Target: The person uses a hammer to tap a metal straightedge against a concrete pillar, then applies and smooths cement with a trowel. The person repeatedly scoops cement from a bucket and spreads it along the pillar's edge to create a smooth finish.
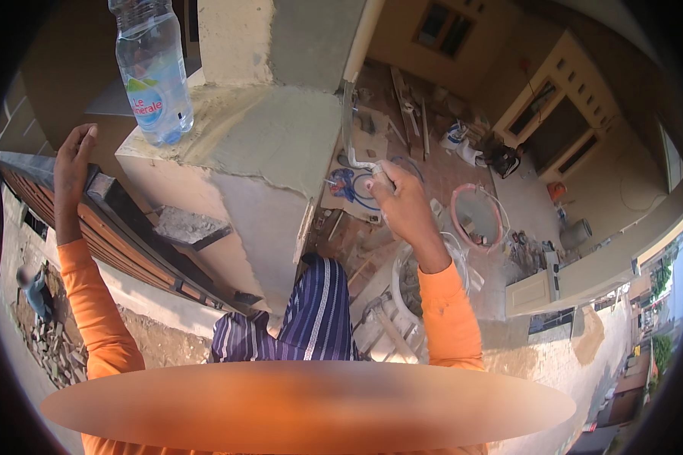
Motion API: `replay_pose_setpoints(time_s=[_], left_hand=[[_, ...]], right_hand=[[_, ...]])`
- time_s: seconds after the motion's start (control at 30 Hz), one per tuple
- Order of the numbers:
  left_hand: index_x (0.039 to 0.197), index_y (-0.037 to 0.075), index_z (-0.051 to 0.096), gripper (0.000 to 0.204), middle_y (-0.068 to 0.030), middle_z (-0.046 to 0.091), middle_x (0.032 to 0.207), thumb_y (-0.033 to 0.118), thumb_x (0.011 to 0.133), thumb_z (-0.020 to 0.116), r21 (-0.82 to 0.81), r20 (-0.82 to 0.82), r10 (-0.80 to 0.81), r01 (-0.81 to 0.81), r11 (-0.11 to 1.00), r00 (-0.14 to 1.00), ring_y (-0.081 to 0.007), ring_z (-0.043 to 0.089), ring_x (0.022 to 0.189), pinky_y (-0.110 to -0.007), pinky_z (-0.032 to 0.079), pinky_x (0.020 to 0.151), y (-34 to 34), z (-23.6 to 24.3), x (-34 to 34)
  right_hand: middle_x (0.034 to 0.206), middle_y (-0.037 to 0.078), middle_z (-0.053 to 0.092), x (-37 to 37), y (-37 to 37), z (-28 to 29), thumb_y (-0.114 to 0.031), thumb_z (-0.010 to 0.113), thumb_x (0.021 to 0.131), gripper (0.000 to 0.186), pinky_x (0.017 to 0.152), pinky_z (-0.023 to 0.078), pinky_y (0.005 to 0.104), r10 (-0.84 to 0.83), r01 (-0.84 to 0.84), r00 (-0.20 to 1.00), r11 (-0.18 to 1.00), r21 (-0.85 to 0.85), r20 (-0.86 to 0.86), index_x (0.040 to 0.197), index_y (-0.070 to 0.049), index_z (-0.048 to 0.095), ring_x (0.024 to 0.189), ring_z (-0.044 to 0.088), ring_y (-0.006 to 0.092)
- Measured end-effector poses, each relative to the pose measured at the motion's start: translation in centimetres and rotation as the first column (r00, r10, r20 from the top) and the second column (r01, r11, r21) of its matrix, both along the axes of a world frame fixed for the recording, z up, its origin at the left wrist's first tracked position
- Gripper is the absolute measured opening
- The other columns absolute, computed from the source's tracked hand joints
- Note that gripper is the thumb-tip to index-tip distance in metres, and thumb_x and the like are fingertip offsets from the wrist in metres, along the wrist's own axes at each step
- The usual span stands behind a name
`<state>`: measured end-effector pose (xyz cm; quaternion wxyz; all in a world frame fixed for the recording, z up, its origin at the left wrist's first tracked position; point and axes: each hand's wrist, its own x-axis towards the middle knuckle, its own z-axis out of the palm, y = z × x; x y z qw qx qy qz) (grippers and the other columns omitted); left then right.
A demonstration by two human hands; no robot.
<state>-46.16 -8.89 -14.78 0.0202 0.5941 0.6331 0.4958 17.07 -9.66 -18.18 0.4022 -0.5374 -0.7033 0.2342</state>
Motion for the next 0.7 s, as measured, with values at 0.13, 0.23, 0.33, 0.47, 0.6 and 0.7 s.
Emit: replay_pose_setpoints(time_s=[0.13, 0.23, 0.33, 0.47, 0.6, 0.7], left_hand=[[0.134, 0.001, 0.074, 0.045, -0.0068, 0.076, 0.116, 0.040, 0.114, 0.065, -0.010, -0.075, 0.050, -0.051, 0.999, 0.996, -0.0154, 0.067, 0.112, -0.032, 0.049, 0.107, -0.2, 0.1, -0.2], [0.135, -0.001, 0.073, 0.043, -0.0058, 0.074, 0.117, 0.036, 0.115, 0.065, -0.027, -0.104, 0.062, -0.065, 0.998, 0.993, -0.0149, 0.066, 0.112, -0.031, 0.049, 0.106, -0.3, 0.2, -0.5], [0.134, 0.001, 0.074, 0.045, -0.0073, 0.076, 0.116, 0.040, 0.114, 0.066, -0.019, -0.071, 0.044, -0.045, 0.999, 0.997, -0.0156, 0.068, 0.112, -0.032, 0.049, 0.107, 0.0, 0.1, -0.8], [0.133, -0.001, 0.074, 0.043, -0.0055, 0.075, 0.116, 0.037, 0.115, 0.066, -0.026, -0.013, 0.013, -0.014, 1.000, 1.000, -0.0143, 0.066, 0.112, -0.031, 0.049, 0.106, 0.1, 0.0, -1.0], [0.132, -0.001, 0.074, 0.041, -0.0034, 0.074, 0.114, 0.035, 0.115, 0.067, -0.018, -0.029, 0.009, -0.010, 1.000, 1.000, -0.0127, 0.065, 0.110, -0.031, 0.050, 0.104, -0.3, 0.1, -0.7], [0.131, -0.001, 0.074, 0.039, -0.0034, 0.073, 0.112, 0.034, 0.115, 0.067, -0.032, -0.026, 0.003, -0.004, 0.999, 1.000, -0.0129, 0.065, 0.107, -0.031, 0.050, 0.103, -0.3, 0.4, -0.2]], right_hand=[[0.111, 0.021, 0.074, 0.6, -1.8, 1.5, -0.016, 0.075, 0.101, 0.033, 0.095, 0.052, 0.0397, -0.044, 0.038, 0.984, 0.998, 0.043, 0.170, 0.127, 0.003, 0.070, 0.101, 0.068, 0.0318], [0.104, 0.013, 0.071, 0.9, -3.0, 2.7, -0.012, 0.076, 0.099, 0.033, 0.094, 0.051, 0.0374, -0.057, 0.047, 0.970, 0.998, 0.047, 0.235, 0.127, 0.004, 0.071, 0.098, 0.064, 0.0238], [0.106, 0.019, 0.070, 1.6, -4.1, 3.7, -0.011, 0.074, 0.098, 0.028, 0.091, 0.051, 0.0422, -0.053, 0.044, 0.949, 0.998, 0.036, 0.310, 0.120, 0.004, 0.068, 0.097, 0.064, 0.0345], [0.102, 0.028, 0.067, 3.2, -5.1, 4.4, -0.012, 0.071, 0.097, 0.019, 0.084, 0.049, 0.0520, -0.065, 0.029, 0.948, 0.993, 0.117, 0.311, 0.106, 0.003, 0.066, 0.094, 0.064, 0.0493], [0.108, 0.028, 0.070, 4.7, -4.2, 4.8, -0.014, 0.072, 0.098, 0.021, 0.089, 0.052, 0.0543, -0.133, 0.061, 0.932, 0.974, 0.217, 0.336, 0.111, 0.002, 0.069, 0.102, 0.067, 0.0495], [0.116, 0.027, 0.073, 5.4, -2.8, 5.5, -0.018, 0.072, 0.099, 0.026, 0.096, 0.054, 0.0563, -0.251, 0.119, 0.847, 0.949, 0.293, 0.469, 0.117, 0.001, 0.073, 0.112, 0.069, 0.0493]])
